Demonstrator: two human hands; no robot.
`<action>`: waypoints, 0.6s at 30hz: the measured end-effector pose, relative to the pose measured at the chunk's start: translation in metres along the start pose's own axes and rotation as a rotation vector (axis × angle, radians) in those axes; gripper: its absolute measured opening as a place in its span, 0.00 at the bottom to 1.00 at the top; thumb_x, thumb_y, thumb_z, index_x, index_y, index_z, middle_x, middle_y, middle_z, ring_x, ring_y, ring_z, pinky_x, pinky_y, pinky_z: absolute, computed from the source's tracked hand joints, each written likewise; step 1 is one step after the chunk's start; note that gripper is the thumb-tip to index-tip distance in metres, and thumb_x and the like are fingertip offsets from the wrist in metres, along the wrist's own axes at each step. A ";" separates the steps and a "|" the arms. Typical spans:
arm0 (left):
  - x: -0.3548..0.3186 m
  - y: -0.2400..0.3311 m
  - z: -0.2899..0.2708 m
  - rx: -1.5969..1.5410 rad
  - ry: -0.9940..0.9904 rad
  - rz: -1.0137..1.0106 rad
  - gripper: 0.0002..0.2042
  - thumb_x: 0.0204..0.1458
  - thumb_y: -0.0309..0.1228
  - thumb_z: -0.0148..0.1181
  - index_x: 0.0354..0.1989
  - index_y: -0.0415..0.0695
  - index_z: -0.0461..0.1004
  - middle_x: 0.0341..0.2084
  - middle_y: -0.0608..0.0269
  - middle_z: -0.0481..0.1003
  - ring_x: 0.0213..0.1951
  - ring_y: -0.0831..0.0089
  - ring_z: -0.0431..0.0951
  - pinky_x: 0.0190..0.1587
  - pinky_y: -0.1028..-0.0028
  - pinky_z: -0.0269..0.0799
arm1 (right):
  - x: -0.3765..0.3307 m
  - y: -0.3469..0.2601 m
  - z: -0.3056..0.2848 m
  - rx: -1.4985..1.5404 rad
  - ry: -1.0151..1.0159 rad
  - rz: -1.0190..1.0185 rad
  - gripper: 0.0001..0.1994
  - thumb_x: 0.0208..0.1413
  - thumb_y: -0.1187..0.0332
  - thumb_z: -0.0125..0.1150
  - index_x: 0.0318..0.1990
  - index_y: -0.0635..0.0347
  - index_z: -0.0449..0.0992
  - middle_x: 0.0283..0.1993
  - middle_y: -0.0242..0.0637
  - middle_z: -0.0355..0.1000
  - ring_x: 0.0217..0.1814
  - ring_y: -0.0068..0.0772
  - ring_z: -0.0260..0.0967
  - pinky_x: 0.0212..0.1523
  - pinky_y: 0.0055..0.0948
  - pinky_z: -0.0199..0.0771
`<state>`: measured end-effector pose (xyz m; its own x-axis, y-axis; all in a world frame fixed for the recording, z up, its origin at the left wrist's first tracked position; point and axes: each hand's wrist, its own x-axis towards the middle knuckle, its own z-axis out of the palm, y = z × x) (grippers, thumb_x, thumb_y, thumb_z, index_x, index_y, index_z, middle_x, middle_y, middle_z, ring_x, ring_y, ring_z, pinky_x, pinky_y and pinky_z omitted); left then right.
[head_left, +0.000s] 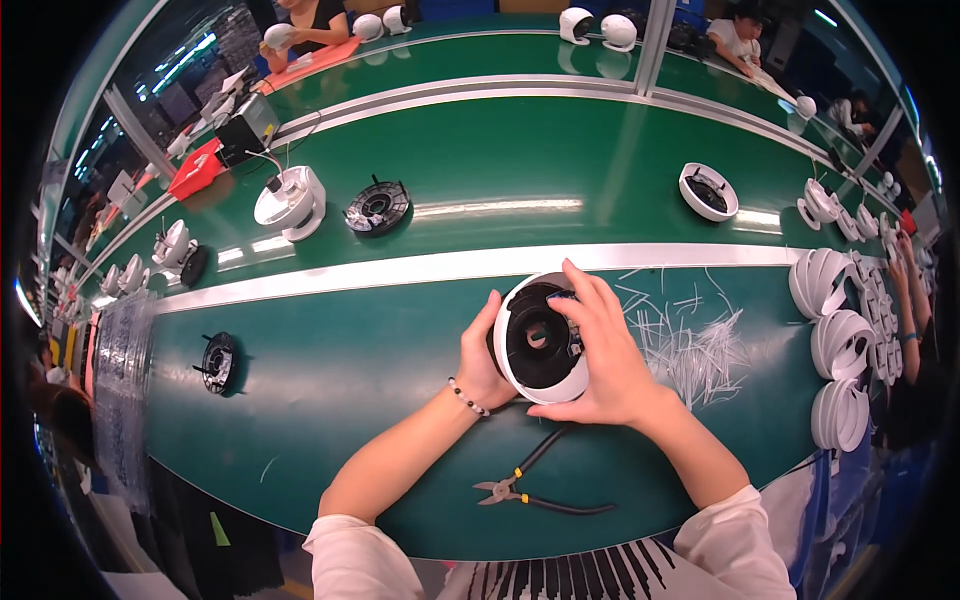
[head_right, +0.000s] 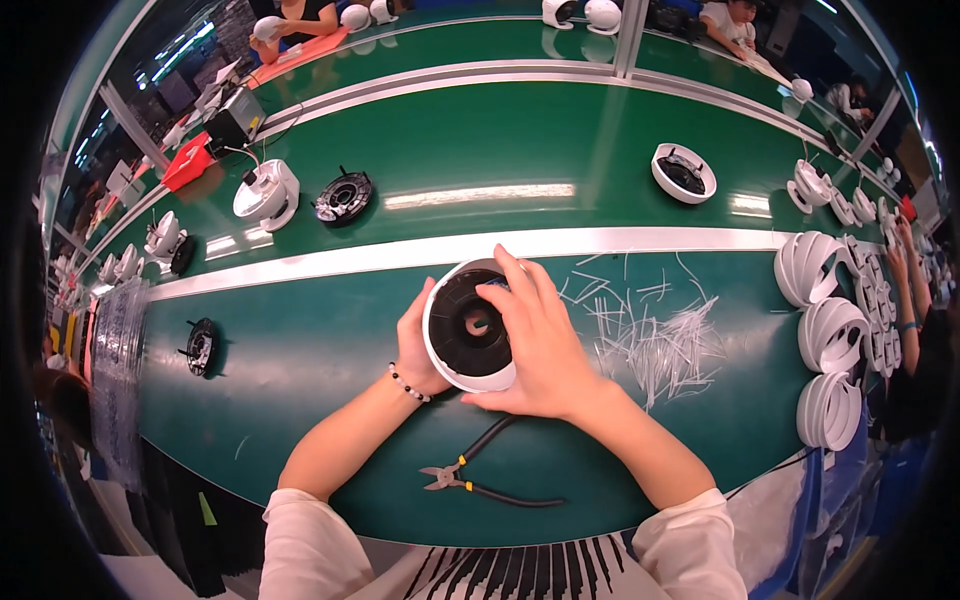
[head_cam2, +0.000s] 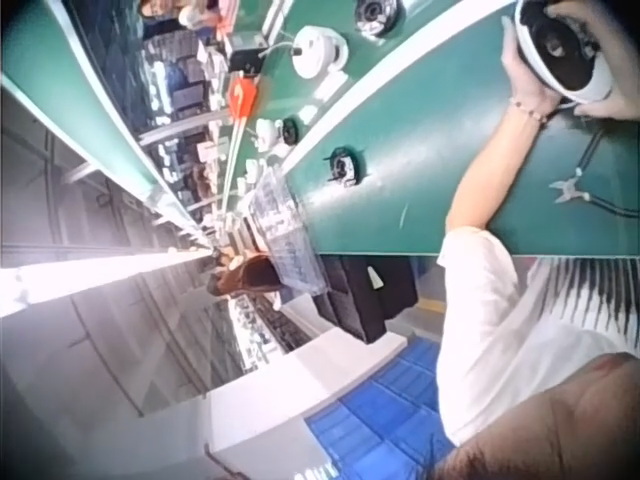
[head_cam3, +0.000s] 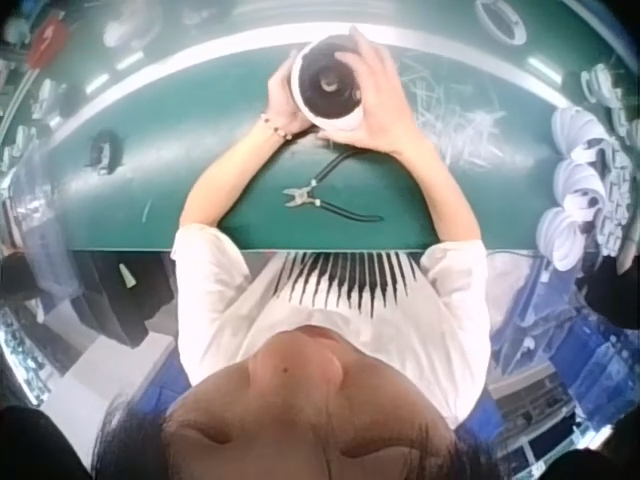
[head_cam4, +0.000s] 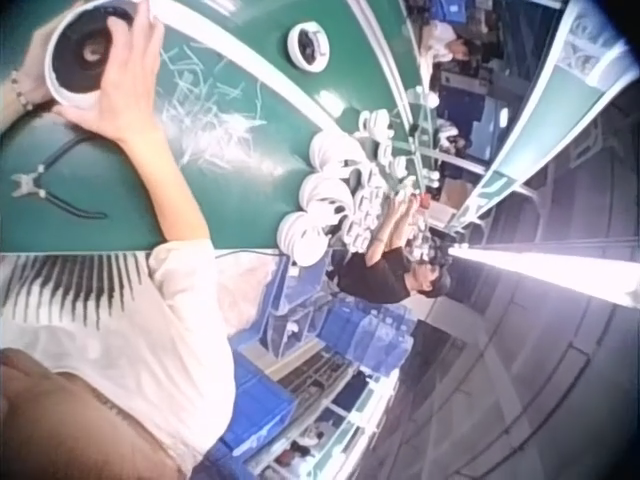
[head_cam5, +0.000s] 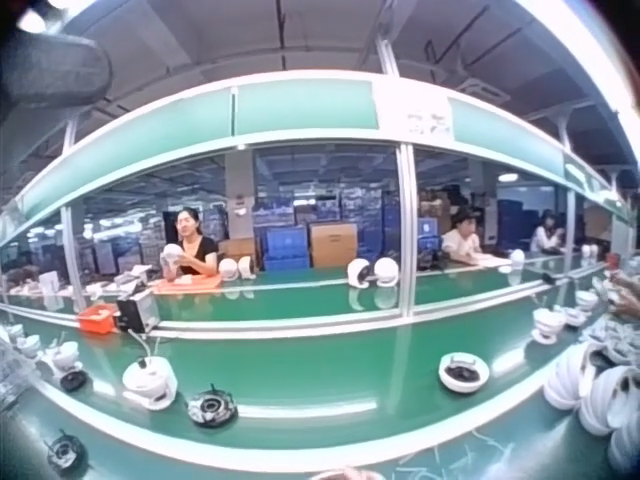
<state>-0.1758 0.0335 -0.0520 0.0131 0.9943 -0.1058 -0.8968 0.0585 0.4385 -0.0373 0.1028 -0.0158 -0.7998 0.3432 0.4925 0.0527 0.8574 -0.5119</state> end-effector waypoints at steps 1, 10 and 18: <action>0.000 0.001 -0.001 -0.001 -0.002 -0.002 0.26 0.52 0.51 0.31 0.52 0.44 0.59 0.48 0.56 0.63 0.50 0.63 0.63 0.52 0.63 0.59 | 0.002 0.001 -0.002 0.047 -0.001 -0.020 0.48 0.17 0.59 0.72 0.52 0.60 0.52 0.60 0.52 0.43 0.59 0.57 0.43 0.55 0.44 0.49; -0.001 0.002 -0.002 0.006 0.087 -0.050 0.27 0.51 0.52 0.33 0.52 0.46 0.59 0.48 0.57 0.63 0.49 0.64 0.63 0.51 0.63 0.60 | 0.007 -0.006 -0.010 0.048 -0.172 0.036 0.50 0.14 0.62 0.73 0.53 0.58 0.51 0.62 0.47 0.39 0.61 0.56 0.40 0.55 0.46 0.50; -0.001 0.007 -0.001 -0.042 0.006 -0.120 0.27 0.51 0.53 0.31 0.51 0.45 0.59 0.47 0.54 0.63 0.49 0.60 0.64 0.51 0.59 0.60 | 0.009 0.002 -0.015 0.218 -0.138 0.100 0.54 0.17 0.58 0.73 0.57 0.61 0.46 0.61 0.48 0.42 0.59 0.52 0.45 0.56 0.41 0.51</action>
<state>-0.1824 0.0327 -0.0503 0.1194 0.9798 -0.1606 -0.9065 0.1736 0.3848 -0.0351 0.1138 -0.0019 -0.8720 0.3532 0.3390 0.0173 0.7142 -0.6997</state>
